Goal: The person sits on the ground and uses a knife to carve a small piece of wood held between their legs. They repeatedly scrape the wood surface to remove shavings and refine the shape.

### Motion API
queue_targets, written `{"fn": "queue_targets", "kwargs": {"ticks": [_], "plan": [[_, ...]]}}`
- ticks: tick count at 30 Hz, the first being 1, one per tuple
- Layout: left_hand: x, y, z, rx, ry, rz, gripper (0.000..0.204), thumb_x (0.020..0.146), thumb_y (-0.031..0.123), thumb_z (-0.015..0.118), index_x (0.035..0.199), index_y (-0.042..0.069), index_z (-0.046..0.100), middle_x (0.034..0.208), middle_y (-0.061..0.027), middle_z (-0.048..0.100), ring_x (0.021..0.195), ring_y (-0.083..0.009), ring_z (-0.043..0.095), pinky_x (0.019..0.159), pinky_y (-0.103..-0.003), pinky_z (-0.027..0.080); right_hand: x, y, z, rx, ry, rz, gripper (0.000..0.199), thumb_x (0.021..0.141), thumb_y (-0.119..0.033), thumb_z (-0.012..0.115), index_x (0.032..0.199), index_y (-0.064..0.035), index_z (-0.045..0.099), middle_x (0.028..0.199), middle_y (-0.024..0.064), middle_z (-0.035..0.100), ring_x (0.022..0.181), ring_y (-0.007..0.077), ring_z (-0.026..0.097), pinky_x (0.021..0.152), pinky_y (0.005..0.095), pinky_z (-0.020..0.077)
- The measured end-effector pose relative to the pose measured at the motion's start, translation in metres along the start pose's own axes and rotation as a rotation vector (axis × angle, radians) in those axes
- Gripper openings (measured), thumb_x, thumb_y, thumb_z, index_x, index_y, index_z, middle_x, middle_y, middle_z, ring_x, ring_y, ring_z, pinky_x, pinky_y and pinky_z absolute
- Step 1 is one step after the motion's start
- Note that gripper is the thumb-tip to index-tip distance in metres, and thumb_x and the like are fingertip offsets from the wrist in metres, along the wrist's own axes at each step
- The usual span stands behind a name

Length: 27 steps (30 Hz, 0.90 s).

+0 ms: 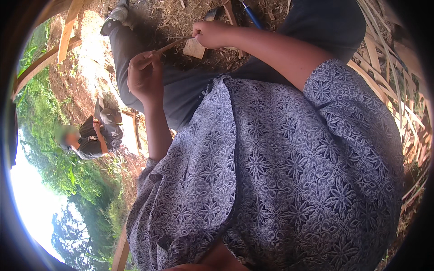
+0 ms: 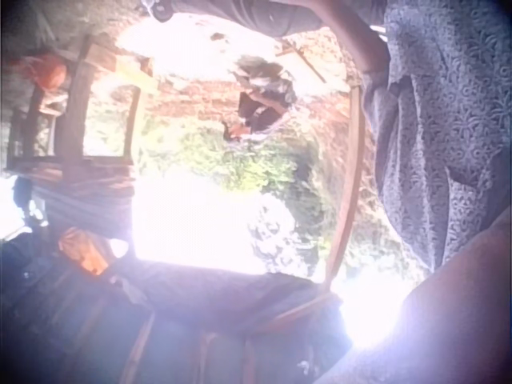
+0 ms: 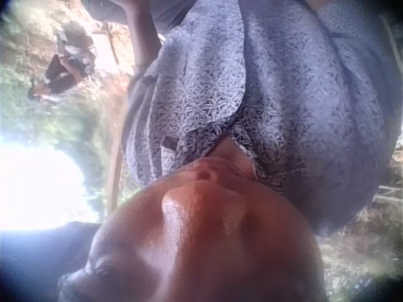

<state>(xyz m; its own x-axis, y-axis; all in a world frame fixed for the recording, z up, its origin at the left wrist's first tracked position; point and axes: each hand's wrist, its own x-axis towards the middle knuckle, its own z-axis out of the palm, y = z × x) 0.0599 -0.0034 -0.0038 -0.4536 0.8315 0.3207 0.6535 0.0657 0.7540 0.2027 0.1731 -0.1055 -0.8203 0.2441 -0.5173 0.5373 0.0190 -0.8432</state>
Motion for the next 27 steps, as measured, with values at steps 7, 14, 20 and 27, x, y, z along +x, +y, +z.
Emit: {"fn": "queue_targets", "kwargs": {"ticks": [7,14,20,27], "plan": [[0.003,0.018,0.013,0.061,-0.041,0.034,0.020,0.082,-0.010,0.076,0.095,0.003,0.068,0.100,-0.0105,0.072,0.091,-0.0203,0.073,0.078,-0.030,0.059,0.035,0.052,0.007,-0.216,0.060,0.148,0.025,0.101,-0.019,0.053,0.125,-0.0135,0.060,0.079,0.0075,0.068,0.055,0.0210,0.065,0.050,0.0396,0.0538],[0.006,0.018,0.008,0.008,-0.054,-0.035,0.022,0.087,-0.016,0.069,0.103,-0.001,0.066,0.108,-0.0111,0.070,0.097,-0.0168,0.071,0.084,-0.029,0.062,0.036,0.058,0.000,-0.092,0.053,0.209,0.019,0.104,-0.029,0.055,0.112,-0.0125,0.059,0.074,0.0064,0.064,0.053,0.0174,0.062,0.047,0.0359,0.0519],[0.002,0.008,-0.008,0.053,-0.080,-0.030,0.020,0.088,-0.014,0.070,0.101,0.001,0.067,0.107,-0.0112,0.071,0.097,-0.0185,0.072,0.086,-0.031,0.061,-0.014,-0.011,-0.011,-0.016,-0.028,-0.007,0.027,0.106,-0.039,0.054,0.107,-0.0121,0.059,0.067,0.0029,0.061,0.051,0.0131,0.061,0.046,0.0313,0.0484],[-0.004,0.026,-0.008,0.253,-0.137,0.151,0.024,0.083,-0.011,0.075,0.097,0.007,0.070,0.098,-0.0098,0.073,0.092,-0.0250,0.074,0.075,-0.033,0.059,-0.068,-0.053,-0.005,-0.068,-0.016,-0.199,0.028,0.107,-0.037,0.057,0.107,-0.0101,0.063,0.064,0.0030,0.059,0.053,0.0123,0.056,0.053,0.0335,0.0436]]}}
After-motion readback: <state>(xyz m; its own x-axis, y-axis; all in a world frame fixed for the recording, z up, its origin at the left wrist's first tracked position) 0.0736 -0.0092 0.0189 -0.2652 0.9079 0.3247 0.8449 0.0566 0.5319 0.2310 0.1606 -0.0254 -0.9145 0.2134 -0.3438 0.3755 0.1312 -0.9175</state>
